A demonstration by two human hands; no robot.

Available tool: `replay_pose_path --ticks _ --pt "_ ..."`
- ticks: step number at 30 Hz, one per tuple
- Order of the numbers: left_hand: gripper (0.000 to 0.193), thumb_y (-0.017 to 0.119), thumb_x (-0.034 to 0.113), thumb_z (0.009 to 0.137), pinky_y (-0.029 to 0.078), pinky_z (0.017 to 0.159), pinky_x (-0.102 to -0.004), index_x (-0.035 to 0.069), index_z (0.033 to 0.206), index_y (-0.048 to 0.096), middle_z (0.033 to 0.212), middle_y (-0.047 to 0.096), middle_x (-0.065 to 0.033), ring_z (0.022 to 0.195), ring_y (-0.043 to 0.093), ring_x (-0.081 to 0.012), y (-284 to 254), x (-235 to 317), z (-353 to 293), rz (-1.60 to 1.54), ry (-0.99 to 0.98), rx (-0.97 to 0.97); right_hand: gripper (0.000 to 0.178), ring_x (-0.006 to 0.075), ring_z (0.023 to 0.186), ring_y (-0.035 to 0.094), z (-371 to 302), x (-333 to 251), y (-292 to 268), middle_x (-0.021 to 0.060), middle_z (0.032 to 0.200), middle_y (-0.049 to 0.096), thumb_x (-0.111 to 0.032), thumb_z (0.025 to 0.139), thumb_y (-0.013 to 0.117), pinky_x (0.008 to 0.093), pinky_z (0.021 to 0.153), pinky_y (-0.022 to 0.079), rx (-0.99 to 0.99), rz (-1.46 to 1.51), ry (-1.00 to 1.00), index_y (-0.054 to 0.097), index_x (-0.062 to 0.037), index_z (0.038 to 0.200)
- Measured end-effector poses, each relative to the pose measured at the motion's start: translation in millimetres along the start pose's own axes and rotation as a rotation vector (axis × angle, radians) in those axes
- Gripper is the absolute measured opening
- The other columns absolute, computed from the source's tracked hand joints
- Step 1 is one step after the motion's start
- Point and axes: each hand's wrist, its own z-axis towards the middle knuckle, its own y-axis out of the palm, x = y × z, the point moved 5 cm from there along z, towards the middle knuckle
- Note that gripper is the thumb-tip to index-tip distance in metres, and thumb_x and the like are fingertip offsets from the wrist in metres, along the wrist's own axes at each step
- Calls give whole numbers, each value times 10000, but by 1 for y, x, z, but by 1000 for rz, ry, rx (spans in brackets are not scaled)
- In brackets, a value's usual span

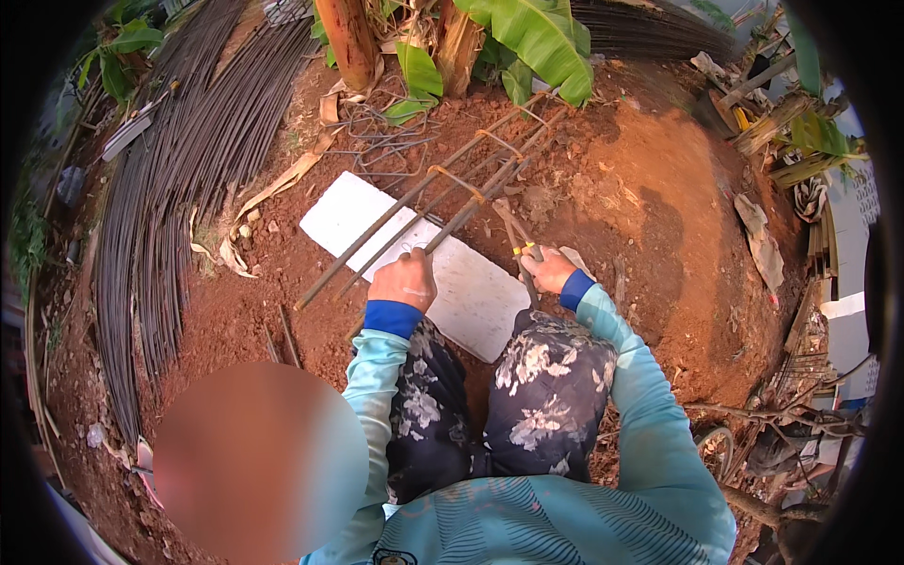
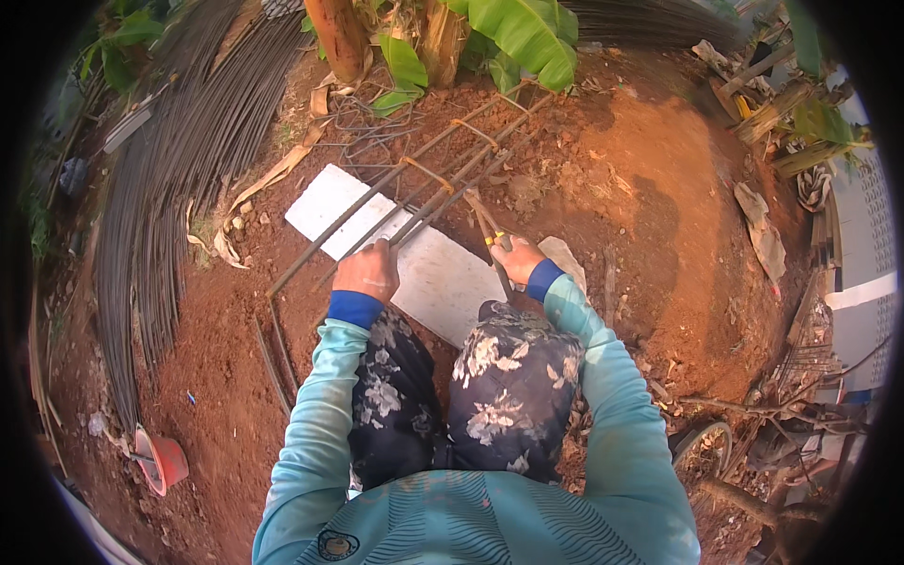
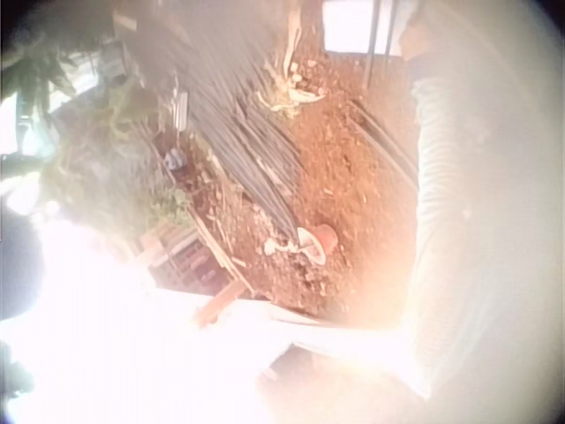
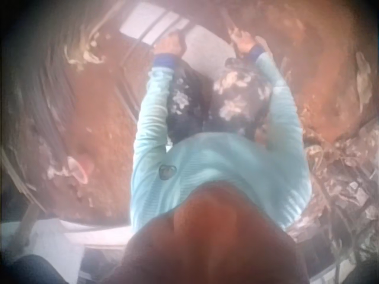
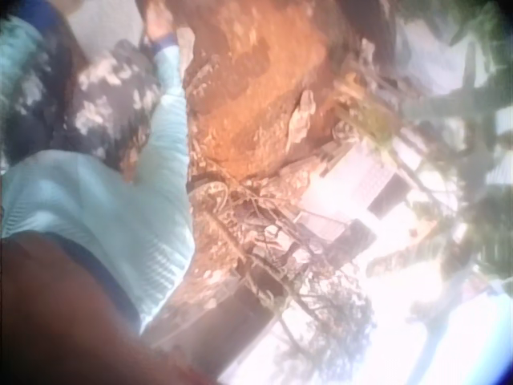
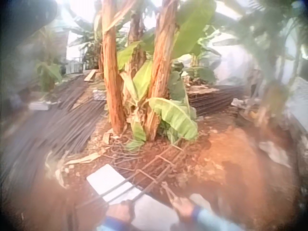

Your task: The person assembles a rebar cage by tying intersecting steel bars together using pliers and wire. They position the bars on a white block and repeatedly twist wire ties to secure the joints.

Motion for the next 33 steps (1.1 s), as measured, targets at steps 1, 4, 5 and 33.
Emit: replay_pose_path --ticks 1,4,5,33 --pt "205 519 185 912 553 595 -479 3 852 592 751 665 -231 653 667 -400 0 1 1 -10 8 7 354 200 761 649 -2 -1 -5 101 849 668 -318 934 568 340 644 508 -23 -7 75 583 -12 1111" --pt "188 518 168 897 555 596 -476 2 850 594 756 668 -230 661 671 -395 1 1 1 -20 14 8 372 276 803 643 -5 -33 -23 139 896 672 -338 934 557 409 706 501 -64 -194 -1 601 0 1084" --pt "183 518 162 891 555 595 -475 1 848 594 756 669 -228 662 672 -394 1 0 2 -25 11 13 374 304 811 640 -5 -47 -27 153 905 670 -340 936 552 428 726 497 -92 -206 -31 604 3 1076" --pt "191 532 178 902 549 651 -483 10 890 622 788 683 -216 716 676 -397 1 0 5 20 -18 -21 252 178 572 606 -32 -48 17 90 618 607 -273 913 593 363 546 475 278 -261 -221 580 -32 842"
